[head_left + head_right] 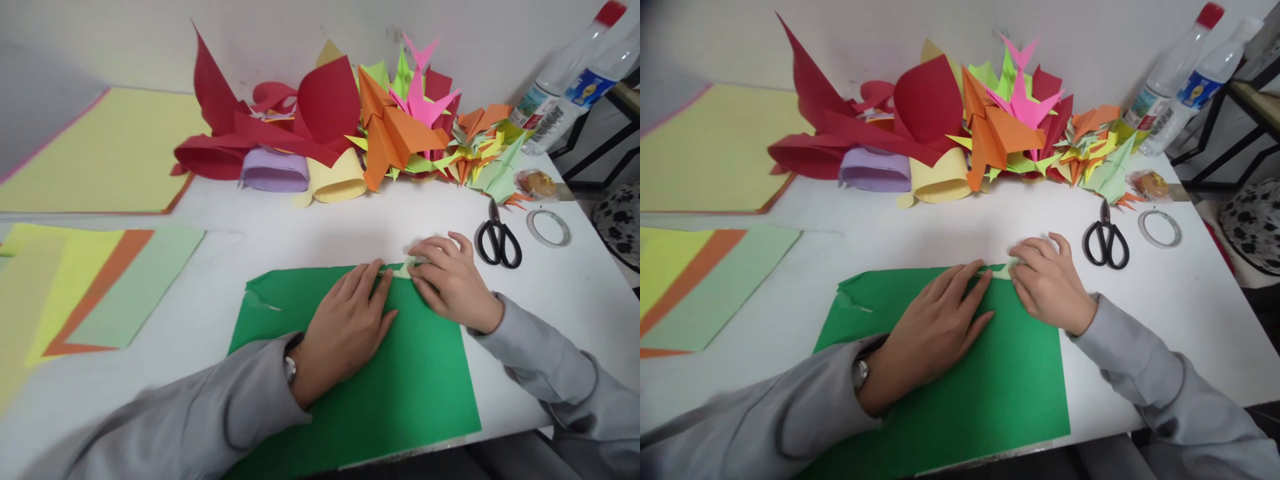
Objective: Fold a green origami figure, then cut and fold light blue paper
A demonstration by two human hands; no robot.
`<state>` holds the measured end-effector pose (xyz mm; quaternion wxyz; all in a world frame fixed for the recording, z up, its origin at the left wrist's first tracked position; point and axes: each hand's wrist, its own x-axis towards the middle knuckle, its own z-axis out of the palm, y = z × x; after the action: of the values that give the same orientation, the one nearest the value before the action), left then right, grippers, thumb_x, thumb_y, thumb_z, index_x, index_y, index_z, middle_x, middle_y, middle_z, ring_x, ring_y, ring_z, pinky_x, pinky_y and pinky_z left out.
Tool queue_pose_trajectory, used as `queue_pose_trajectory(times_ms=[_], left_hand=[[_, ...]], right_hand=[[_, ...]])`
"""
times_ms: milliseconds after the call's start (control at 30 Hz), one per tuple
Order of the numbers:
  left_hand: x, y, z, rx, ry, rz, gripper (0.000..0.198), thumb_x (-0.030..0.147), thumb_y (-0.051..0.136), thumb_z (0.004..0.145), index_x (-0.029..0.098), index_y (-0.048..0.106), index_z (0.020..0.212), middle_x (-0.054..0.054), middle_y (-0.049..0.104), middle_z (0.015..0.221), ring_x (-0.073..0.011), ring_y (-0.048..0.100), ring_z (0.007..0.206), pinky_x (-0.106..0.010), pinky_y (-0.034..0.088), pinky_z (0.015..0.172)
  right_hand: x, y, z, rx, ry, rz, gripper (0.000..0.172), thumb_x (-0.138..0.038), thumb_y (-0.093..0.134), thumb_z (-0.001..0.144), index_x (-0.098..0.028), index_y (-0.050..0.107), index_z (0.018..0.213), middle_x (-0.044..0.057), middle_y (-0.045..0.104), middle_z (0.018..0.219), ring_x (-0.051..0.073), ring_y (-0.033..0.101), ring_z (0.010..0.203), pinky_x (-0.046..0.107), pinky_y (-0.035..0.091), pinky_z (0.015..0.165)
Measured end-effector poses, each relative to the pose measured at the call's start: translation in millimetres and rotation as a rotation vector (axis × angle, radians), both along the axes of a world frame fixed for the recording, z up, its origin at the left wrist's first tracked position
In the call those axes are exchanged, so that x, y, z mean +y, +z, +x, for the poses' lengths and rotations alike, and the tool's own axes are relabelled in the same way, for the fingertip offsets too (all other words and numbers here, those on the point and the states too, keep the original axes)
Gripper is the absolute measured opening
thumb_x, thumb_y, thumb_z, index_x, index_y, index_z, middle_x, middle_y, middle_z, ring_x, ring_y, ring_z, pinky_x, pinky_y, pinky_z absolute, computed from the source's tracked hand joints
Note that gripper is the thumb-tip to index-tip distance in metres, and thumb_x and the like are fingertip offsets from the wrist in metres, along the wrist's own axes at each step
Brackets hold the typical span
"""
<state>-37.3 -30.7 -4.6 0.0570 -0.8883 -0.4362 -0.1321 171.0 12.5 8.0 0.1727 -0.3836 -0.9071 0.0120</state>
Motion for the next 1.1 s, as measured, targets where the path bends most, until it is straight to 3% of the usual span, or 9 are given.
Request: queue_pose_trajectory(times_ms=[433, 633, 700, 867, 1100], left_hand=[[-3, 1.3, 2, 0.013, -0.015, 0.027, 0.042, 0.031, 0.046, 0.093, 0.004, 0.059, 0.122, -0.018, 0.064, 0.114, -0.0293, 0.058, 0.098, -0.042, 0.047, 0.085], [-3, 1.6, 2, 0.009, -0.012, 0.040, 0.043, 0.031, 0.047, 0.093, 0.003, 0.060, 0.121, -0.018, 0.066, 0.112, -0.0287, 0.059, 0.096, -0.041, 0.047, 0.083], [-2, 0.6, 1, 0.004, -0.026, 0.047, 0.040, 0.030, 0.046, 0.093, 0.004, 0.062, 0.120, -0.017, 0.065, 0.116, -0.0288, 0.059, 0.098, -0.042, 0.046, 0.084], [5, -4.8, 0, 0.002, -0.199, 0.092, 0.035, 0.023, 0.040, 0.096, 0.008, 0.064, 0.116, -0.014, 0.058, 0.133, -0.0286, 0.051, 0.121, -0.043, 0.041, 0.098], [12, -6.2, -1, -0.019, -0.257, 0.042, 0.033, 0.024, 0.042, 0.096, 0.008, 0.065, 0.112, -0.015, 0.057, 0.134, -0.0284, 0.053, 0.120, -0.044, 0.040, 0.101]], right_hand=[[-1, -7.4, 3, 0.014, 0.017, 0.117, 0.019, -0.024, 0.054, 0.093, -0.020, 0.072, 0.095, 0.009, 0.069, 0.097, 0.021, 0.059, 0.089, 0.044, 0.043, 0.092], [-2, -8.4, 2, 0.017, 0.025, 0.144, 0.019, -0.023, 0.054, 0.093, -0.018, 0.072, 0.095, 0.011, 0.069, 0.098, 0.022, 0.059, 0.090, 0.041, 0.046, 0.085], [-2, -8.6, 3, 0.022, 0.018, 0.127, 0.020, -0.024, 0.054, 0.093, -0.018, 0.072, 0.095, 0.011, 0.069, 0.099, 0.022, 0.059, 0.091, 0.039, 0.047, 0.080], [-3, -9.7, 3, 0.035, 0.005, 0.137, 0.021, -0.025, 0.054, 0.093, -0.018, 0.073, 0.095, 0.013, 0.069, 0.105, 0.024, 0.060, 0.095, 0.040, 0.049, 0.080], [-2, -13.7, 5, 0.050, 0.032, 0.163, 0.019, -0.023, 0.057, 0.092, -0.015, 0.073, 0.098, 0.012, 0.071, 0.106, 0.023, 0.062, 0.093, 0.039, 0.051, 0.082]])
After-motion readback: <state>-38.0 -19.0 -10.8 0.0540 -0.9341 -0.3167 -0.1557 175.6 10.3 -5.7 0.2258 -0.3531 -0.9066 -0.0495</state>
